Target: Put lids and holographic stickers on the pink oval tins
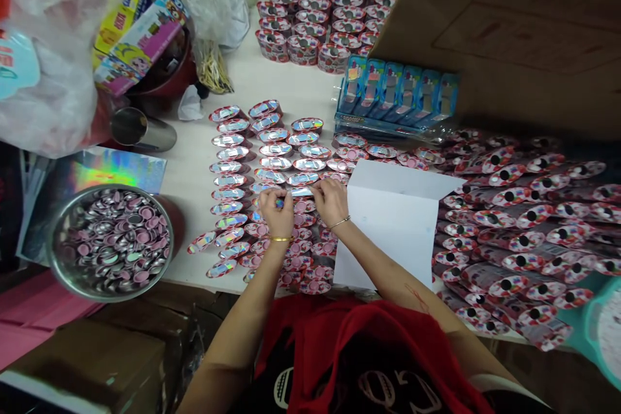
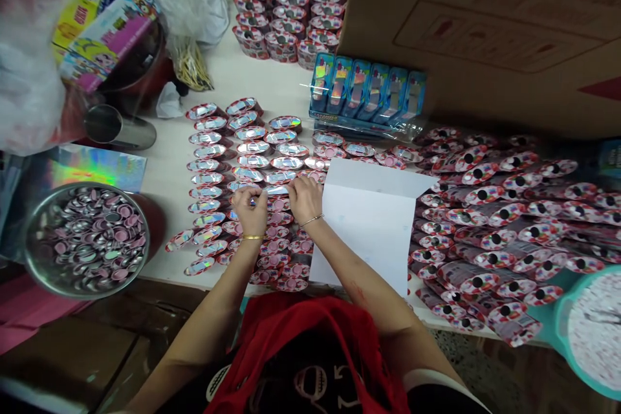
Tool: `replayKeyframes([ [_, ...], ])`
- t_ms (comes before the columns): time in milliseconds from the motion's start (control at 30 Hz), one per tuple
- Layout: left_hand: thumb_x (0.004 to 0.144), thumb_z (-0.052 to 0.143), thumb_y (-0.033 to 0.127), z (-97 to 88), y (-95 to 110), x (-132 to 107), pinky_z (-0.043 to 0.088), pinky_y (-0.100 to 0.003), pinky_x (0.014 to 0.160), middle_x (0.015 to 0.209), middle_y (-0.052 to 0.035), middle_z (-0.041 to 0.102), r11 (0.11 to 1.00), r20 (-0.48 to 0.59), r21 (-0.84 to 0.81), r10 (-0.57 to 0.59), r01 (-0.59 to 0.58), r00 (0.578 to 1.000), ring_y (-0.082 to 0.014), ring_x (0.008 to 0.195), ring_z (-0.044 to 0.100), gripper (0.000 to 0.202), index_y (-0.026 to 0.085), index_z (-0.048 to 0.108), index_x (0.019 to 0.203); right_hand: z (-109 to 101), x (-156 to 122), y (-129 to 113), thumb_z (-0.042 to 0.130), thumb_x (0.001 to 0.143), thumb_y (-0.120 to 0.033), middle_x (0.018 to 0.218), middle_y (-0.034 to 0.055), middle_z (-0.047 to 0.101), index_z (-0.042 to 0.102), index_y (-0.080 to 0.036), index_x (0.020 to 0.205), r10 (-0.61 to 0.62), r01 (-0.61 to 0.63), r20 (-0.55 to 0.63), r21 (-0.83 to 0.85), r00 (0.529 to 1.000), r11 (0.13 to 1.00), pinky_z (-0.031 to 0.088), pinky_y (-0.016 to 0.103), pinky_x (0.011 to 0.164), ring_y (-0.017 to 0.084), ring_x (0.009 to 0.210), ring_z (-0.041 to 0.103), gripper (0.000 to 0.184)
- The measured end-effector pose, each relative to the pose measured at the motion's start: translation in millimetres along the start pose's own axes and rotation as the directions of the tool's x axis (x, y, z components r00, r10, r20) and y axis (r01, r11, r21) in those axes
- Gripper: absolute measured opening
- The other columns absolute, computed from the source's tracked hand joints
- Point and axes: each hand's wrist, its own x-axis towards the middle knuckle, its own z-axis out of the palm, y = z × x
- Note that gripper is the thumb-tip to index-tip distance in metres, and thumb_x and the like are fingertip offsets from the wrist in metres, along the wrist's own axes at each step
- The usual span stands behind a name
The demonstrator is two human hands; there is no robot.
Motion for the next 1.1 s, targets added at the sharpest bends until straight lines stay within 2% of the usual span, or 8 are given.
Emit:
replayKeyframes([
  [167,0.079,0.062,0.026,5.2,-3,-2,0.033,-0.042,0.094,0.1,-0.0061,0.057,0.962,0.034,0.273,0.006,-0.015,0.999,-0.0241,0.103,0.05,0.007,0.019,0.063,0.077,12,4,4,0.039,0.097,-0.031,0.096,0.0105,0.064,0.062,-0.018,0.09,-0.091,0.11,0.079,-0.288,0.993,0.951,0.031,0.038,0.083,0.025,0.097,0.05,0.027],
  [367,0.075,0.063,0.026,8.4,0,0,0.034,-0.047,0.092,0.109,-0.0104,0.054,0.928,0.048,0.371,-0.051,0.03,0.998,-0.0309,0.109,0.047,0.021,0.019,0.057,0.094,16,0,2,0.034,0.095,-0.017,0.108,0.013,0.063,0.056,-0.015,0.121,-0.146,0.161,0.07,-0.304,0.987,0.939,0.032,0.038,0.085,0.026,0.101,0.049,0.034],
  [500,0.07,0.069,0.028,1.2,3,11,0.033,-0.052,0.095,0.121,-0.0158,0.051,0.939,0.047,0.344,-0.04,0.022,0.998,-0.035,0.115,0.045,0.052,0.017,0.049,0.117,-32,-2,-4,0.036,0.094,-0.028,0.128,0.014,0.053,0.044,-0.019,0.138,-0.196,0.157,-0.102,-0.304,0.975,0.94,0.029,0.043,0.096,0.03,0.116,0.042,0.045],
  [600,0.075,0.066,0.033,0.9,12,24,0.038,-0.047,0.095,0.114,-0.0129,0.057,0.981,0.093,0.161,0.094,-0.108,0.991,-0.0287,0.108,0.051,0.042,0.016,0.053,0.112,-85,-1,12,0.036,0.093,-0.037,0.136,0.0151,0.045,0.04,-0.02,0.141,-0.094,-0.018,-0.281,-0.371,0.955,0.928,0.023,0.052,0.1,0.036,0.128,0.029,0.051],
  [667,0.082,0.06,0.035,8.9,27,33,0.043,-0.038,0.09,0.103,-0.0091,0.061,0.982,0.157,-0.042,0.19,-0.186,0.969,-0.0217,0.097,0.056,0.03,0.016,0.057,0.104,-114,-8,32,0.038,0.092,-0.034,0.125,0.0161,0.052,0.05,-0.018,0.132,-0.029,-0.107,-0.308,-0.416,0.951,0.903,0.023,0.053,0.099,0.035,0.122,0.036,0.044],
  [833,0.088,0.052,0.039,53.1,90,41,0.047,-0.028,0.079,0.094,-0.0051,0.066,0.907,0.369,-0.313,0.39,-0.282,0.843,-0.0155,0.086,0.06,0.026,0.017,0.062,0.099,-132,-69,77,0.04,0.093,-0.026,0.087,0.0097,0.061,0.064,-0.019,0.093,-0.048,-0.021,-0.149,-0.432,0.988,0.902,0.036,0.04,0.086,0.024,0.087,0.051,0.025],
  [1000,0.085,0.058,0.035,97.1,132,33,0.041,-0.04,0.092,0.111,-0.0097,0.065,0.829,0.543,-0.139,0.522,-0.542,0.658,-0.0253,0.106,0.057,0.035,0.018,0.061,0.115,-136,-88,94,0.045,0.091,-0.037,0.121,0.0167,0.055,0.05,-0.017,0.13,-0.043,-0.136,-0.374,-0.438,0.927,0.888,0.035,0.044,0.093,0.03,0.113,0.046,0.044],
  [1100,0.084,0.055,0.025,97.1,139,30,0.035,-0.046,0.095,0.105,-0.0083,0.067,0.712,0.715,-0.061,0.521,-0.7,0.467,-0.0274,0.105,0.056,0.028,0.021,0.065,0.109,-157,-58,109,0.046,0.09,-0.04,0.134,0.0185,0.047,0.042,-0.015,0.139,-0.003,-0.22,-0.409,-0.499,0.912,0.838,0.025,0.052,0.102,0.035,0.126,0.035,0.055],
])
